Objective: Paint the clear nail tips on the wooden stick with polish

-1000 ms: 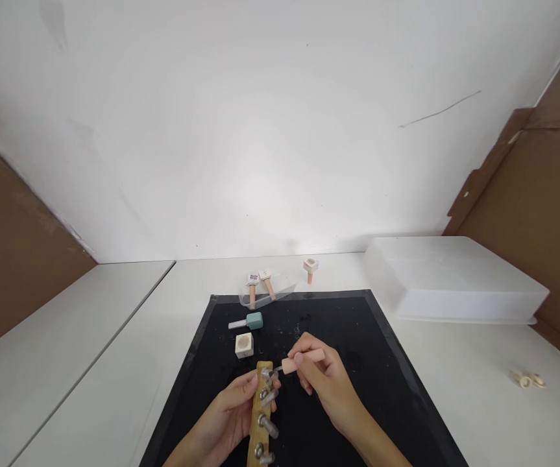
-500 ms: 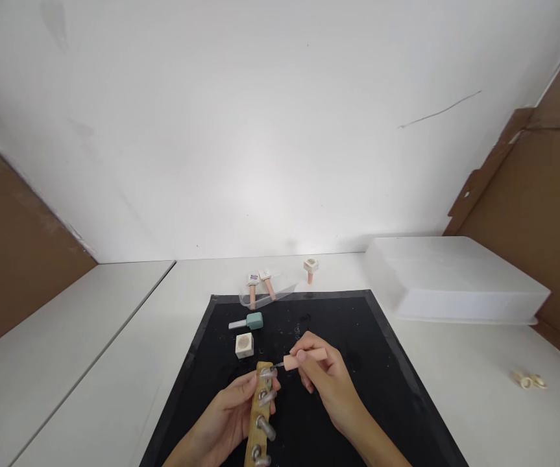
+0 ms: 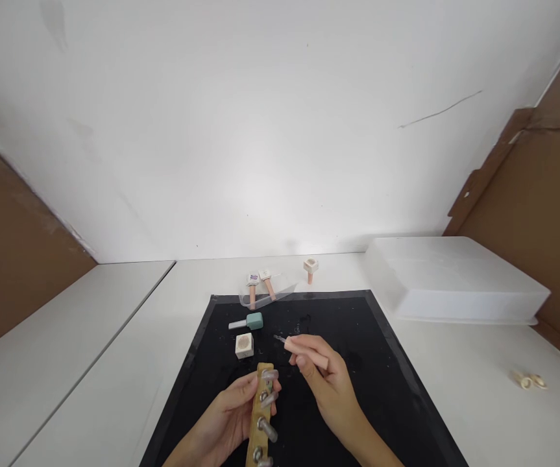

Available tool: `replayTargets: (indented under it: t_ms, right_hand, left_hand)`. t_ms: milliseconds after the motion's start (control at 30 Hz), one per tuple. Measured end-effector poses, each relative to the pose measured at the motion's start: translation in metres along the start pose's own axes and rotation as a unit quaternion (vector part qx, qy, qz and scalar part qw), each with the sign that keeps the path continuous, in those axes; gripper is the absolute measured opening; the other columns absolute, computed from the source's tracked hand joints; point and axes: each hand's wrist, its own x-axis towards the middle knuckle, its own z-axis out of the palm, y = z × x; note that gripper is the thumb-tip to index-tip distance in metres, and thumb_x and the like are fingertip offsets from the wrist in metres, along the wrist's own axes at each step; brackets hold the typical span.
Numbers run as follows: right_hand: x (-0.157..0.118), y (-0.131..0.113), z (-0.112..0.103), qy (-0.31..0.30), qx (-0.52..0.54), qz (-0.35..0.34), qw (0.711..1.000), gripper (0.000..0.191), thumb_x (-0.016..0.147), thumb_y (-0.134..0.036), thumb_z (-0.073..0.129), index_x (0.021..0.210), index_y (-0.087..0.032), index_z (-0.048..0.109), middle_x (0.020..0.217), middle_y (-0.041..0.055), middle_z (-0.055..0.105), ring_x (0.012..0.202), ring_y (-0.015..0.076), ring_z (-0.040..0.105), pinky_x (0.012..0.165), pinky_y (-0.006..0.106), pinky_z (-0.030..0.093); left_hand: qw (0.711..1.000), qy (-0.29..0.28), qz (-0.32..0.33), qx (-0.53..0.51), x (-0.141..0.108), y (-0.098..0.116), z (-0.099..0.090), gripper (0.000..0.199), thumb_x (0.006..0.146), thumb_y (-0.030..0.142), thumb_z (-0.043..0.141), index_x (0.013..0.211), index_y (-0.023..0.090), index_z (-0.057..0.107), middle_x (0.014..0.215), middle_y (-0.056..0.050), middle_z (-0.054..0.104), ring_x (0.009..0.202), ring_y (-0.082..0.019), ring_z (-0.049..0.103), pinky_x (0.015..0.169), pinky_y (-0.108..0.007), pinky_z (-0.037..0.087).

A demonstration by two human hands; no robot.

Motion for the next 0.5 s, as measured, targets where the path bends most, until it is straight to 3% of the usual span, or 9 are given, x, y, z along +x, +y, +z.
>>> replayTargets:
  t_ms: [167,333,500]
  right_hand:
    - [-0.0013,-0.0081,0.0028,-0.053,-0.080,-0.081,0.992,0.017,0.081,-0.020,0.057,0.095,-0.026,0.065,0.086,0.0053,0.061,0.078,0.0211,0.060,0.073,0.033,0.048]
    - [-0.0037,-0.0091,0.0050,-0.062,-0.118,-0.087,0.987,0.027,0.079,-0.016,0.057,0.103,-0.026,0.056,0.098,0.0064,0.058,0.089,0.0229,0.059,0.082,0.035,0.047]
    - [-0.0063,-0.0090,0.0060,-0.070,-0.154,-0.090,0.981,0.033,0.075,-0.015,0.059,0.105,-0.027,0.054,0.097,0.0056,0.059,0.088,0.0246,0.059,0.081,0.038,0.046]
  left_hand:
    - [1.000,-0.011,-0.002,0.007,0.0009,-0.0008,0.0001,0.023,0.075,0.031,0.061,0.091,0.015,0.066,0.082,-0.005,0.061,0.073,-0.013,0.057,0.065,-0.026,0.041]
    - [0.999,-0.026,0.029,0.021,0.0021,-0.0009,0.0024,0.027,0.073,0.033,0.062,0.097,0.018,0.063,0.073,-0.001,0.056,0.064,-0.011,0.051,0.062,-0.026,0.038]
    - [0.997,-0.031,0.049,0.049,0.0029,-0.0009,0.0029,0.028,0.071,0.034,0.065,0.094,0.018,0.063,0.074,-0.001,0.053,0.064,-0.010,0.049,0.063,-0.026,0.036]
